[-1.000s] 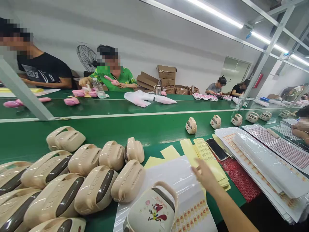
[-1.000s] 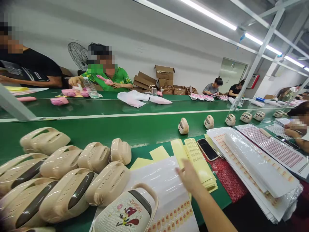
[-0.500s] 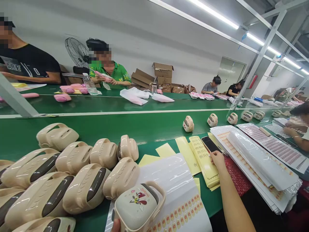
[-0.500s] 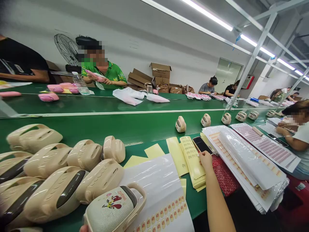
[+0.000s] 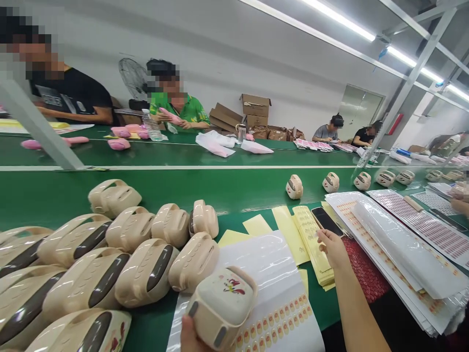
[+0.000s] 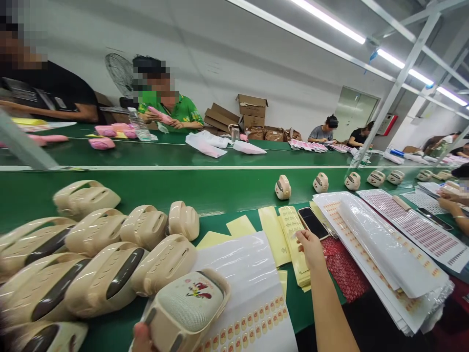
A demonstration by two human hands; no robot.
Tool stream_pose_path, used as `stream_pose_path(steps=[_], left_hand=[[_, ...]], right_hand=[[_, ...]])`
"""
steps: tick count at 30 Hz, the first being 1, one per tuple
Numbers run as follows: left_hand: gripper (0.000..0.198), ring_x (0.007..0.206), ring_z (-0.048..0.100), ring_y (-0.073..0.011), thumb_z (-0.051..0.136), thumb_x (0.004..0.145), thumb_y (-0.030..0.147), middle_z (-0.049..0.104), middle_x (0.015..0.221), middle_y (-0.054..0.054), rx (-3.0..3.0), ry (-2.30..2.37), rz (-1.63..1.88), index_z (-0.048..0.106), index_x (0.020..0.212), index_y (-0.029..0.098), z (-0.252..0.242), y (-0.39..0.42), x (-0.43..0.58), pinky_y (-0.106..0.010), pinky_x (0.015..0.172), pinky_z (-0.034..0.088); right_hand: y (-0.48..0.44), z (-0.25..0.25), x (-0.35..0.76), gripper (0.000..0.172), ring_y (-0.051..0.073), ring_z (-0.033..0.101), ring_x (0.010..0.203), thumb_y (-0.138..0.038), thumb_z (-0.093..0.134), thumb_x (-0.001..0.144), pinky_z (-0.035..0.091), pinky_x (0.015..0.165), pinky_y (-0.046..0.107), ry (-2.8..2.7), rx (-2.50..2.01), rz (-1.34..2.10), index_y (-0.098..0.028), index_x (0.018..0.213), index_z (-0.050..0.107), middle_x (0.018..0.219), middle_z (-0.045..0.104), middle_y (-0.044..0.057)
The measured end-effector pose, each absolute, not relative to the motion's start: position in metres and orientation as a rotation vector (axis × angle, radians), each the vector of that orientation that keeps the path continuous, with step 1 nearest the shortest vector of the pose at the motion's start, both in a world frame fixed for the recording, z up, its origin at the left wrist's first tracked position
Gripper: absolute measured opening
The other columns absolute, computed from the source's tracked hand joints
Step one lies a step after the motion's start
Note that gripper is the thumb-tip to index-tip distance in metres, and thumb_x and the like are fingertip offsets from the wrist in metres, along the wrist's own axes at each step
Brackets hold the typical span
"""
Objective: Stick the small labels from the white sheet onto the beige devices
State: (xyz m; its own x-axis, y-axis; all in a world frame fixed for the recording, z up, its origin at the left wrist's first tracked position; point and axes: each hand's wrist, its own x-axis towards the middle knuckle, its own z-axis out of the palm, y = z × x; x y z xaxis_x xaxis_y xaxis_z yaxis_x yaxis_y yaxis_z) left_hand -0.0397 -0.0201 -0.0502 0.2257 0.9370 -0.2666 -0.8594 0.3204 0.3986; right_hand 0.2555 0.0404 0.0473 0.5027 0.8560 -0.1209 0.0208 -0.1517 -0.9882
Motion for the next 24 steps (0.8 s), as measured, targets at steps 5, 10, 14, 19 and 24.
stream_pose_path(steps=[5, 10, 14, 19, 24], left_hand=[[0.068, 0.117, 0.048, -0.0310, 0.060, 0.067, 0.058, 0.067, 0.109, -0.007, 0.232, 0.916, 1.330, 0.050, 0.124, 0.022, -0.005, -0.012, -0.005, -0.041, 0.096, 0.040], [0.080, 0.123, 0.040, -0.0309, 0.061, 0.065, 0.061, 0.046, 0.134, -0.009, 0.512, 1.089, 1.408, 0.034, 0.132, 0.026, 0.010, -0.011, 0.005, -0.041, 0.098, 0.037], [0.076, 0.121, 0.043, -0.0295, 0.060, 0.066, 0.061, 0.043, 0.136, -0.009, 0.583, 1.144, 1.405, 0.035, 0.130, 0.029, 0.009, -0.011, 0.004, -0.038, 0.096, 0.038], [0.073, 0.112, 0.051, -0.0276, 0.061, 0.066, 0.059, 0.051, 0.128, -0.008, 0.518, 1.115, 1.433, 0.037, 0.128, 0.031, 0.010, -0.010, 0.007, -0.035, 0.088, 0.044], [0.072, 0.105, 0.056, -0.0271, 0.063, 0.065, 0.058, 0.054, 0.123, -0.007, 0.467, 1.096, 1.429, 0.037, 0.128, 0.033, 0.012, -0.010, 0.008, -0.034, 0.081, 0.048]], right_hand=[[0.013, 0.059, 0.181, 0.033, 0.014, 0.050, 0.067, -0.047, 0.073, 0.050, 0.039, 0.056, 0.025, -0.977, -1.283, 1.194, -0.017, 0.050, 0.058, 0.073, 0.057, 0.003], [0.000, 0.055, 0.134, 0.024, 0.019, 0.051, 0.080, -0.041, 0.072, 0.055, 0.039, 0.066, 0.028, -1.177, -1.206, 1.370, -0.018, 0.055, 0.063, 0.088, 0.054, 0.006], [0.002, 0.049, 0.128, 0.024, 0.018, 0.050, 0.076, -0.042, 0.068, 0.059, 0.038, 0.065, 0.029, -1.244, -1.269, 1.315, -0.018, 0.056, 0.062, 0.089, 0.051, 0.006], [0.004, 0.040, 0.128, 0.022, 0.016, 0.049, 0.069, -0.041, 0.066, 0.061, 0.041, 0.063, 0.029, -1.282, -1.285, 1.230, -0.019, 0.059, 0.064, 0.087, 0.052, 0.005], [0.002, 0.033, 0.127, 0.020, 0.015, 0.051, 0.066, -0.039, 0.064, 0.065, 0.045, 0.061, 0.029, -1.315, -1.287, 1.108, -0.020, 0.060, 0.064, 0.085, 0.053, 0.004]])
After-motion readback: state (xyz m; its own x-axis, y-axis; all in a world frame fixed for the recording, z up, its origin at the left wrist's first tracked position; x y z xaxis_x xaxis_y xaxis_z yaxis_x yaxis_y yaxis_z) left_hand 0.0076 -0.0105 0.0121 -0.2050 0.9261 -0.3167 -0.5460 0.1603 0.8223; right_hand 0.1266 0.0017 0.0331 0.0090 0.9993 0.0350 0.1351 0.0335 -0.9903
